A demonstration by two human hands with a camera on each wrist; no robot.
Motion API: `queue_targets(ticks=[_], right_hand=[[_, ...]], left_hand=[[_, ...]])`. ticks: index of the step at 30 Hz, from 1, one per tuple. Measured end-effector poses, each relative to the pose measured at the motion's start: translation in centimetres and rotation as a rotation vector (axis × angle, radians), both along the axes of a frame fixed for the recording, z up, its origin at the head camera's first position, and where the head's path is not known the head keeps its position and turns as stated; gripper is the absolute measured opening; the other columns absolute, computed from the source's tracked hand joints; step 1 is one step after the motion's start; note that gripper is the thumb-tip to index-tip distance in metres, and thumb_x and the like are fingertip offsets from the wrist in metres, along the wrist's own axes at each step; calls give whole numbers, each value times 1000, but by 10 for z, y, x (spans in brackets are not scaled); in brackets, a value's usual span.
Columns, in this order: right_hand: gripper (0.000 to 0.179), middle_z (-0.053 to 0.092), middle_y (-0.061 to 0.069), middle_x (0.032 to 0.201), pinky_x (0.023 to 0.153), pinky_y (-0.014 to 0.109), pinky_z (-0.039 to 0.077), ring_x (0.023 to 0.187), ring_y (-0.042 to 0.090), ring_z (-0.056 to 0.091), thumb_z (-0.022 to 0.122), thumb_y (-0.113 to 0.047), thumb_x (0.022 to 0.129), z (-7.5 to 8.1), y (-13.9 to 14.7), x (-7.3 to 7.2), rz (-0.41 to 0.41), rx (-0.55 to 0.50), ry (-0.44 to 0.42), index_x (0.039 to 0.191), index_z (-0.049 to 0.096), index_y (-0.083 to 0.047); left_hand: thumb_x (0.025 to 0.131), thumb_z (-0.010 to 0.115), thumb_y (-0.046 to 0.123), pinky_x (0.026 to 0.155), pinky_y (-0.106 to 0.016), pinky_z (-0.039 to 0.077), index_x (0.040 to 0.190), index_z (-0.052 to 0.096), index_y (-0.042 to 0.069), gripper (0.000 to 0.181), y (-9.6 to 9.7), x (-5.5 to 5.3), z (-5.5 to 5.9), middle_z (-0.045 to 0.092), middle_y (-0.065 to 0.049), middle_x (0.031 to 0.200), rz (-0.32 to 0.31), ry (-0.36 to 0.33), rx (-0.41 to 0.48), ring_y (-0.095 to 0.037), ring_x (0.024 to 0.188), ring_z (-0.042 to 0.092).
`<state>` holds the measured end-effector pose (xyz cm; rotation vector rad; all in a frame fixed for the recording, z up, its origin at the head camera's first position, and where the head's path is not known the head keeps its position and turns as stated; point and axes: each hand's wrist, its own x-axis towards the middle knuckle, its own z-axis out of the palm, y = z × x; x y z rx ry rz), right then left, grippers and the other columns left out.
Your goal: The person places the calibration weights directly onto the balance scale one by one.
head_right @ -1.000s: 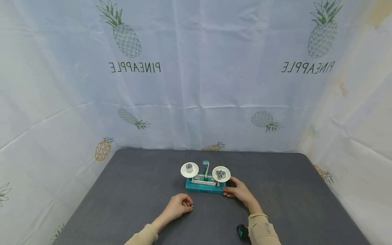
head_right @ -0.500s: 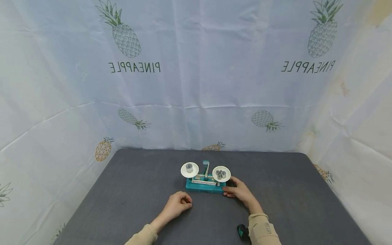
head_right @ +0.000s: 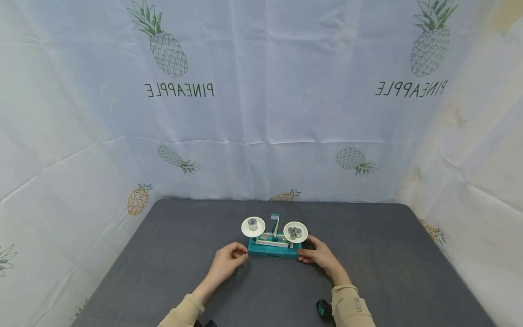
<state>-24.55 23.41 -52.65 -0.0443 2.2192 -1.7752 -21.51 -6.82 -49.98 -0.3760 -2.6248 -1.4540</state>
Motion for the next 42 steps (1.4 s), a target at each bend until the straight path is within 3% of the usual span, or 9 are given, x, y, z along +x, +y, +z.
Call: queue_targets(ticks=[10, 18, 29, 42], right_hand=[[81, 59, 16, 107, 70, 26, 55, 78, 13, 68, 67, -20, 86, -1, 1, -1, -3, 2, 9, 146, 18, 3], [80, 59, 17, 106, 69, 26, 55, 77, 13, 68, 68, -19, 85, -3, 1, -2, -9, -2, 10, 145, 20, 3], [80, 56, 20, 112, 70, 26, 55, 78, 13, 68, 68, -20, 85, -3, 0, -1, -9, -3, 5, 145, 20, 3], [81, 47, 27, 124, 70, 26, 56, 79, 14, 68, 67, -20, 86, -4, 1, -1, -3, -14, 5, 147, 17, 2]], left_hand=[[81, 69, 8, 60, -17, 47, 88, 69, 8, 7, -2, -8, 15, 64, -4, 84, 54, 121, 125, -1, 66, 53], [82, 70, 14, 62, -18, 47, 89, 70, 12, 7, -2, -19, 27, 67, -5, 88, 78, 115, 149, -3, 67, 54], [80, 72, 18, 49, -19, 38, 87, 73, 17, 7, 2, -28, 36, 70, -1, 87, 120, 117, 142, -5, 60, 47], [77, 74, 16, 47, -20, 38, 79, 74, 13, 3, 9, -37, 43, 70, -3, 77, 102, 67, 92, -6, 54, 47]])
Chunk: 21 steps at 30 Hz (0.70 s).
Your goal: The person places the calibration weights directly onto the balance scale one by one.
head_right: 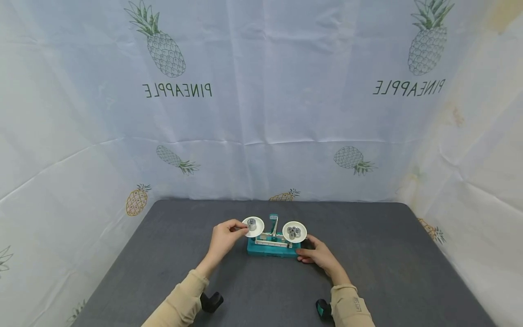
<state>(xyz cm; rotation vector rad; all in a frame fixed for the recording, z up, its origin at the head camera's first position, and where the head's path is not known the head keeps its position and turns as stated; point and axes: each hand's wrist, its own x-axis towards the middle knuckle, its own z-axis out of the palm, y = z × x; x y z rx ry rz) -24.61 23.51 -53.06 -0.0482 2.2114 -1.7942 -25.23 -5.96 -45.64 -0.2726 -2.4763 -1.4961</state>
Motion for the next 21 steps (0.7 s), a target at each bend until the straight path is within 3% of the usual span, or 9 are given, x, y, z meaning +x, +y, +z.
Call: queue_targets(ticks=[13, 21], right_hand=[[79, 57, 19, 111, 70, 27, 56, 79, 14, 68, 66, -20, 87, 0, 0, -1, 9, 2, 4, 146, 18, 2], [80, 57, 18, 111, 70, 27, 56, 79, 13, 68, 68, -21, 85, 1, 0, 0, -8, 11, -3, 146, 21, 1]], left_hand=[[77, 74, 17, 52, -19, 42, 77, 76, 14, 4, 5, -2, 1, 73, -2, 78, -22, -31, -75, -5, 60, 55], [76, 74, 17, 49, -19, 39, 76, 75, 12, 5, 6, -3, 3, 71, -1, 73, 2, -11, -103, -5, 54, 50]])
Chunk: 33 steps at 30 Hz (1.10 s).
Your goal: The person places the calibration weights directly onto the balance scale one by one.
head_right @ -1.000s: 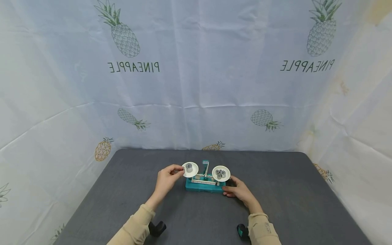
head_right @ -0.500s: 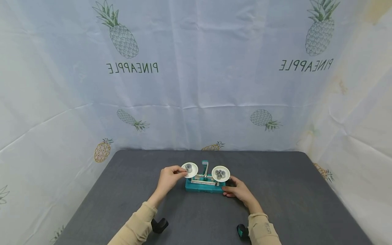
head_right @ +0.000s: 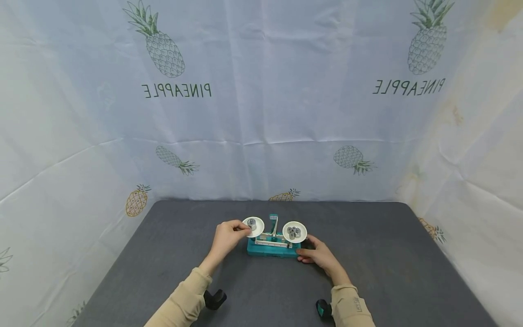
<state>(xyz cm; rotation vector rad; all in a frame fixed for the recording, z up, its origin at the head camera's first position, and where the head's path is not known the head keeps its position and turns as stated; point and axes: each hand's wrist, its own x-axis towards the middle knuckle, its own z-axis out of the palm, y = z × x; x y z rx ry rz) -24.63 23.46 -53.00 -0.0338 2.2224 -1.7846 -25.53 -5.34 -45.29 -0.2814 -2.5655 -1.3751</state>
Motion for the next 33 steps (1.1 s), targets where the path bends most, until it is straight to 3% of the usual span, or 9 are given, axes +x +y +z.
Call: queue_targets(ticks=[9, 20, 33], right_hand=[[81, 54, 21, 115, 70, 27, 56, 79, 14, 67, 67, -21, 86, 0, 1, 0, 5, 1, -2, 146, 18, 2], [80, 62, 11, 101, 70, 27, 56, 78, 13, 68, 67, -21, 86, 0, 2, -3, 6, -2, -2, 146, 18, 2], [81, 58, 17, 109, 70, 26, 56, 78, 13, 68, 68, -21, 85, -1, 1, -3, 4, -3, -5, 146, 19, 1]], left_hand=[[76, 74, 19, 54, -21, 43, 77, 72, 16, 3, 1, -2, 2, 69, 0, 74, 21, -4, -36, -6, 60, 55], [77, 73, 16, 56, -23, 43, 78, 71, 14, 3, 2, -2, 4, 68, -2, 75, 18, -24, -46, -9, 63, 54], [77, 73, 16, 57, -24, 44, 79, 73, 13, 4, 0, -2, 5, 70, -3, 77, 15, -35, -38, -11, 67, 57]])
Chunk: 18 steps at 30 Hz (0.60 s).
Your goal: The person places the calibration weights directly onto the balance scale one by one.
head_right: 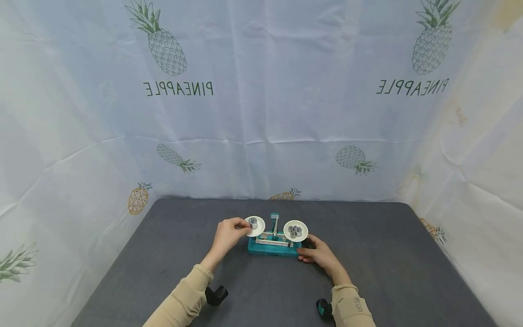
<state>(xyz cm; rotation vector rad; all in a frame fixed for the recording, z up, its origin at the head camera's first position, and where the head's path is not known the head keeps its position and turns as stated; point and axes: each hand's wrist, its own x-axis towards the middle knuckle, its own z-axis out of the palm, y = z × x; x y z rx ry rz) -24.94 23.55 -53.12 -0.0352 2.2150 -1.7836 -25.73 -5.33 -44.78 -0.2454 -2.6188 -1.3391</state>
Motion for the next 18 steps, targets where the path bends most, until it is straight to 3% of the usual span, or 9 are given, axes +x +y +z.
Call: queue_targets(ticks=[10, 18], right_hand=[[82, 61, 12, 102, 70, 26, 56, 77, 12, 68, 67, -21, 86, 1, -2, -1, 3, 5, -5, 147, 17, 2], [81, 59, 16, 107, 69, 26, 55, 77, 12, 67, 68, -20, 85, 2, -1, -1, -6, 5, -7, 146, 18, 2]], left_hand=[[80, 71, 17, 53, -21, 43, 80, 74, 14, 4, -6, -1, 2, 71, -3, 78, 28, 29, 18, -10, 66, 58], [81, 69, 16, 52, -22, 41, 81, 73, 14, 5, -11, 0, 4, 71, -2, 79, 36, 56, 36, -9, 64, 55]])
